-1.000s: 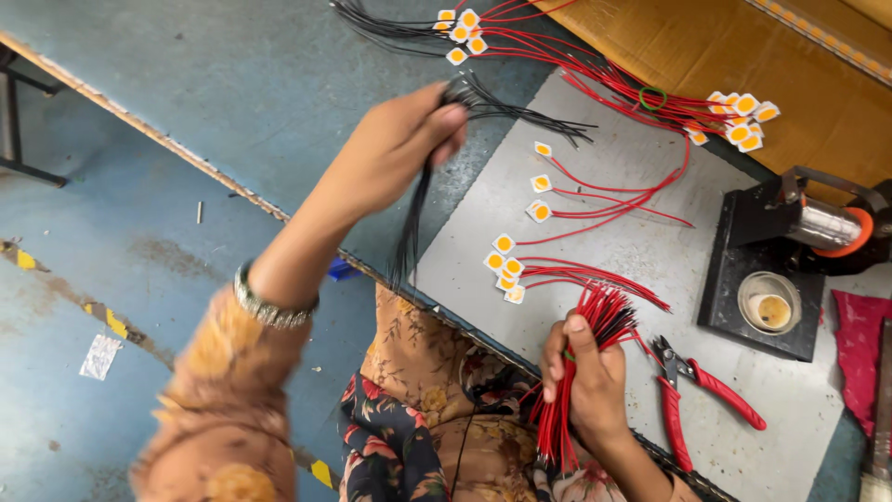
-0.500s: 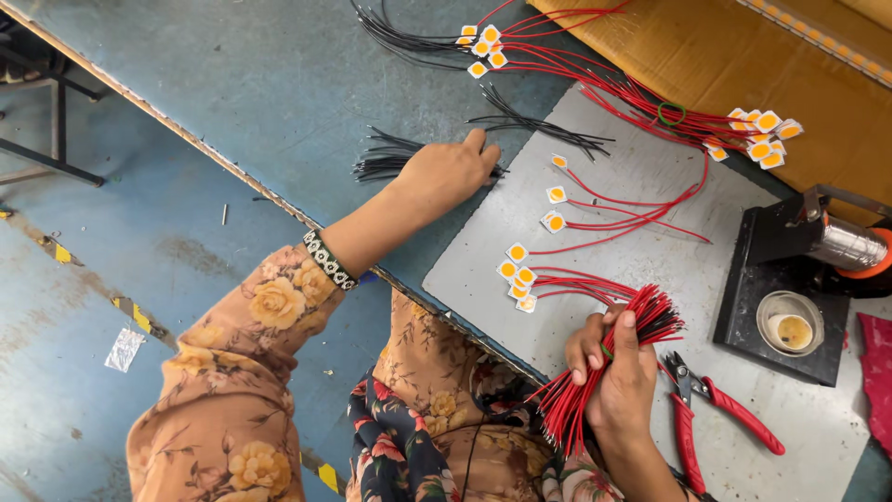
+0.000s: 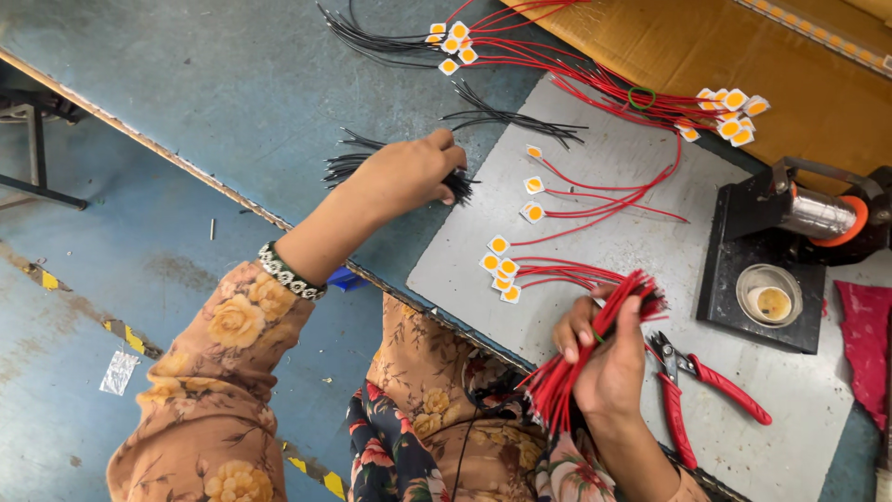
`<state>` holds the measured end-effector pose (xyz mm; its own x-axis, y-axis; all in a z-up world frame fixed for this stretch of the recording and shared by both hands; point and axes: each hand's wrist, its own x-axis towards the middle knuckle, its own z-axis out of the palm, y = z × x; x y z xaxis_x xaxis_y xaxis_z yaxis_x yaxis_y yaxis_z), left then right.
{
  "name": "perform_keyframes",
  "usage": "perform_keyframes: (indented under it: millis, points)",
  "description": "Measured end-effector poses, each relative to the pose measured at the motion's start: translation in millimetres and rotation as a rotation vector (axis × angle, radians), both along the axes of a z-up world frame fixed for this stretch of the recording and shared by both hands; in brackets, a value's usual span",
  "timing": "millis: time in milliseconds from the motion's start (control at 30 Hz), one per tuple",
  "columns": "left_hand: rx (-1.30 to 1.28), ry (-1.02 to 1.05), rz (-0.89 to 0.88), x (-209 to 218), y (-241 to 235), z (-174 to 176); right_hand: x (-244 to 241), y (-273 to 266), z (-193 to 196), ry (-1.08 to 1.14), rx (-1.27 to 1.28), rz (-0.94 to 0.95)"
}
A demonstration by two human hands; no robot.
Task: The person gathers red and black wires with attached LED modules, aligns them, and secures them into bundles using rubber bands. The person also handles a small container and applies a substance to wire ends before placing the bundles on the table.
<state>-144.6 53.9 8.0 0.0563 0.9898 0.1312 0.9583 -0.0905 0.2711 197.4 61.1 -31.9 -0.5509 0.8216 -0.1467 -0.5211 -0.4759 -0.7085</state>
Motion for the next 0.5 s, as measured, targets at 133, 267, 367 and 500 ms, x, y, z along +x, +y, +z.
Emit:
perform_keyframes:
  millis: [133,267,367,500]
  points:
    - [0.178,-0.138,0.020,23,-24,41,0,3,6,0.101,-0.114,0.085]
    - [0.106,-0.567,0.116,106,-54,47,9,3,7,0.070,-0.169,0.106]
    - [-0.008,-0.844,0.040,160,-71,30,10,3,3,-0.049,-0.176,0.050]
    - [-0.030,-0.892,0.242,192,-78,13,14,-4,-2,-0.107,-0.043,-0.024]
